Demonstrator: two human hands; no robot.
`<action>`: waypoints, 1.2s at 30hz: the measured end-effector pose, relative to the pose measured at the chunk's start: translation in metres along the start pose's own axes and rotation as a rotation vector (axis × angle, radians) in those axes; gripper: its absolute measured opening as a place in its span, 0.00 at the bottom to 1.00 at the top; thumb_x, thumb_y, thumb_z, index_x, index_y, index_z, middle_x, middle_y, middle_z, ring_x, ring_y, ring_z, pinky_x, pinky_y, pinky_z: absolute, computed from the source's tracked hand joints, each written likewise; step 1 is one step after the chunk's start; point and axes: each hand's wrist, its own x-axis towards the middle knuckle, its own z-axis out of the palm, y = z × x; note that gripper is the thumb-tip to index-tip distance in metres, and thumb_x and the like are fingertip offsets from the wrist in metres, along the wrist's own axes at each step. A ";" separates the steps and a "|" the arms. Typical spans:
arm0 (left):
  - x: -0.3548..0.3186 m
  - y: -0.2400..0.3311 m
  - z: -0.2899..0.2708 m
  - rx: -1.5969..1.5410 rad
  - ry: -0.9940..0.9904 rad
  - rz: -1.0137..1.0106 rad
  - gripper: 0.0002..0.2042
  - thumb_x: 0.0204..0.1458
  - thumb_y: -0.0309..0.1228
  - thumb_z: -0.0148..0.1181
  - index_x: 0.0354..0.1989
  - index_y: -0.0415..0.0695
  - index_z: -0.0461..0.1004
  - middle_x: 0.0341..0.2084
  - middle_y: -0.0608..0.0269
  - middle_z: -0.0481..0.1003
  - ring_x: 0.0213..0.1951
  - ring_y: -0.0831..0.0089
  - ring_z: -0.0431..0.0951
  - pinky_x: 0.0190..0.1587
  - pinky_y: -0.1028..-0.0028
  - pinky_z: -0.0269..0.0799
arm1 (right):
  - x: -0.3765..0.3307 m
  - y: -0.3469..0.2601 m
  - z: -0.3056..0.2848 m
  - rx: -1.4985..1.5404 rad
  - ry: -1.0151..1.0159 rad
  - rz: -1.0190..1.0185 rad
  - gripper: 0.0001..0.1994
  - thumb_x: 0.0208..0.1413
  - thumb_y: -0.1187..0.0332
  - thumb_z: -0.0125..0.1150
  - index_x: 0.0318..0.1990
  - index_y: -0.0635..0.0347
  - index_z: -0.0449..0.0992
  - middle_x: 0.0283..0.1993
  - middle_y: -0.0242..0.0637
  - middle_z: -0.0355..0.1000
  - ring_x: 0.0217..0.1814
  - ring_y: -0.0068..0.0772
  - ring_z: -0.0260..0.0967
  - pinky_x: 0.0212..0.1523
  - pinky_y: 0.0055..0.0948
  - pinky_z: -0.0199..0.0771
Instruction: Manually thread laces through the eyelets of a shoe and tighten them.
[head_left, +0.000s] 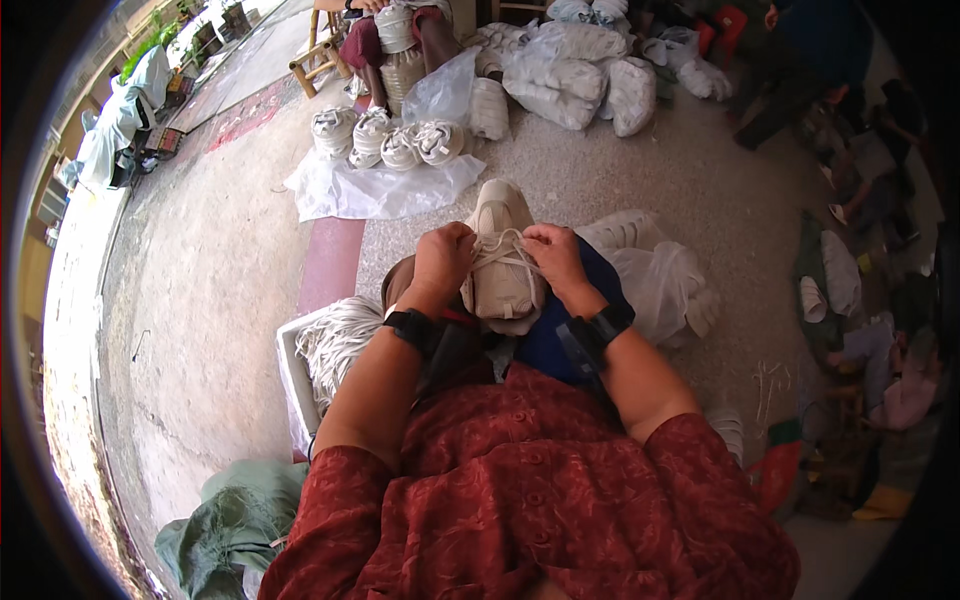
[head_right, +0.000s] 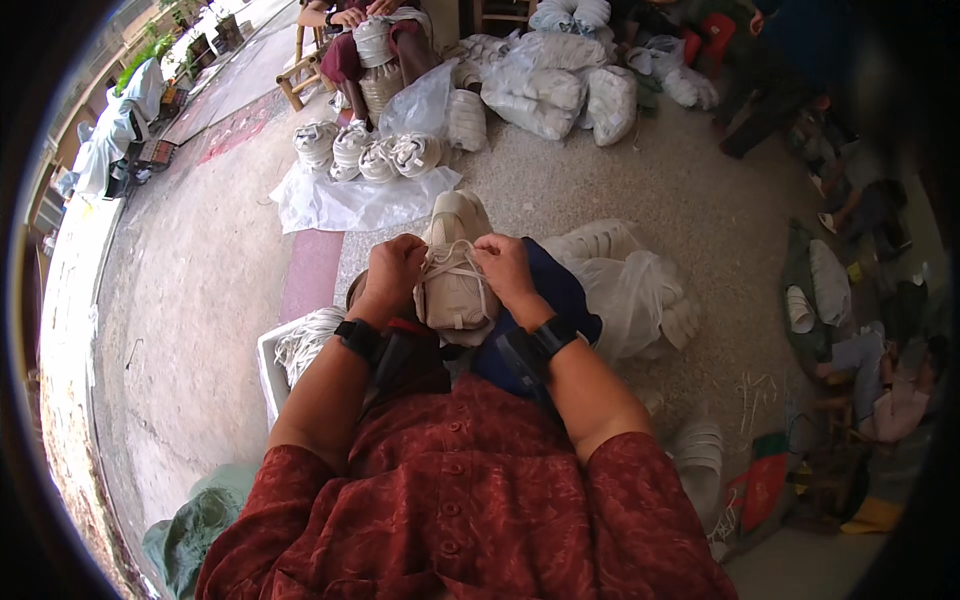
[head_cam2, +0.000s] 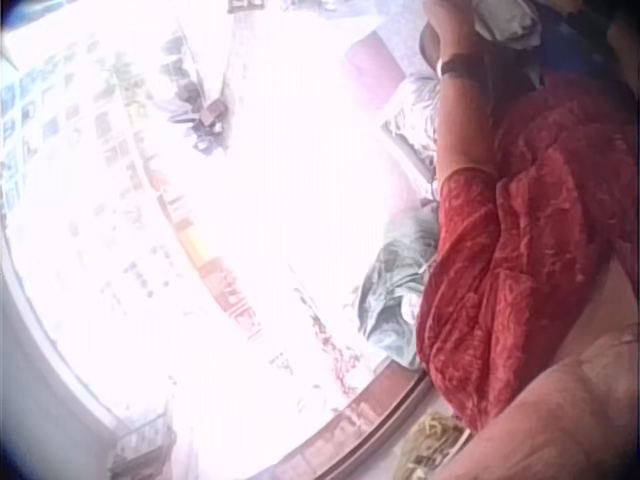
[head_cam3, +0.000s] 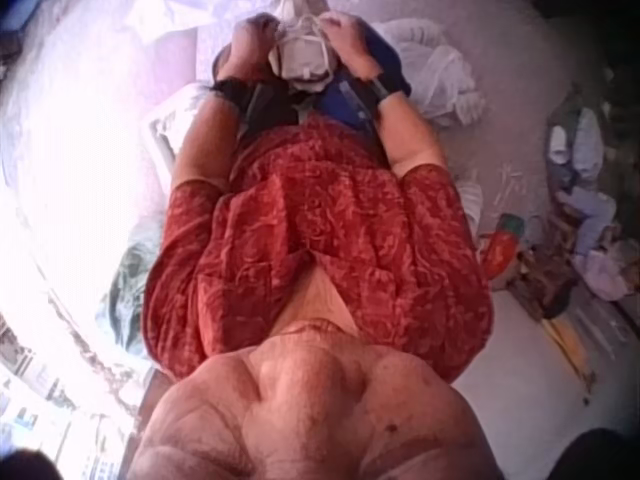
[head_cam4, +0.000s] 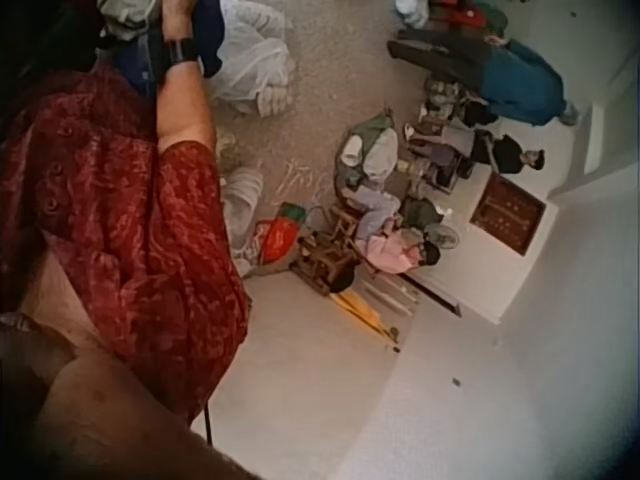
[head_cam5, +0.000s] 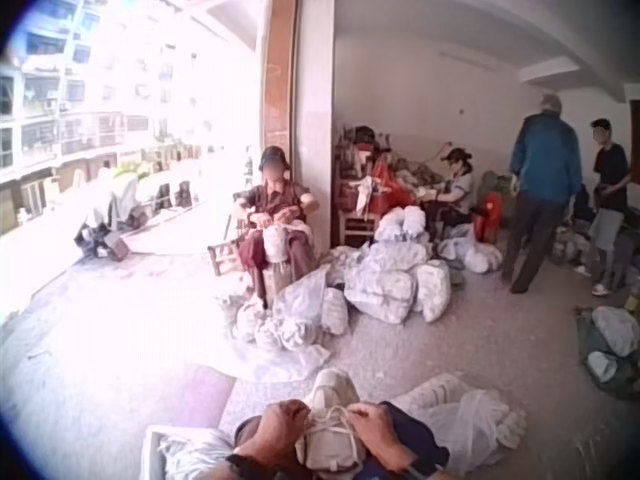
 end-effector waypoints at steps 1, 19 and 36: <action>0.002 0.004 0.001 0.001 -0.002 -0.001 0.08 0.46 0.31 0.56 0.28 0.39 0.76 0.22 0.47 0.74 0.29 0.52 0.76 0.34 0.63 0.71 | -0.001 -0.001 0.000 0.052 -0.001 0.022 0.04 0.44 0.75 0.58 0.27 0.68 0.75 0.19 0.32 0.70 0.21 0.17 0.63 0.23 0.21 0.64; 0.001 -0.005 0.005 -0.639 -0.197 -0.216 0.08 0.45 0.29 0.52 0.19 0.40 0.70 0.16 0.73 0.66 0.20 0.84 0.62 0.24 0.81 0.59 | -0.006 0.006 -0.003 0.739 -0.071 0.340 0.04 0.43 0.75 0.57 0.25 0.67 0.70 0.22 0.28 0.64 0.23 0.18 0.60 0.29 0.18 0.62; -0.020 0.007 0.002 0.079 -0.094 -0.148 0.26 0.40 0.50 0.62 0.14 0.35 0.65 0.12 0.46 0.67 0.19 0.52 0.69 0.24 0.60 0.63 | -0.033 -0.004 -0.018 -0.199 -0.053 -0.092 0.08 0.45 0.70 0.56 0.22 0.68 0.70 0.19 0.48 0.68 0.22 0.40 0.69 0.25 0.35 0.65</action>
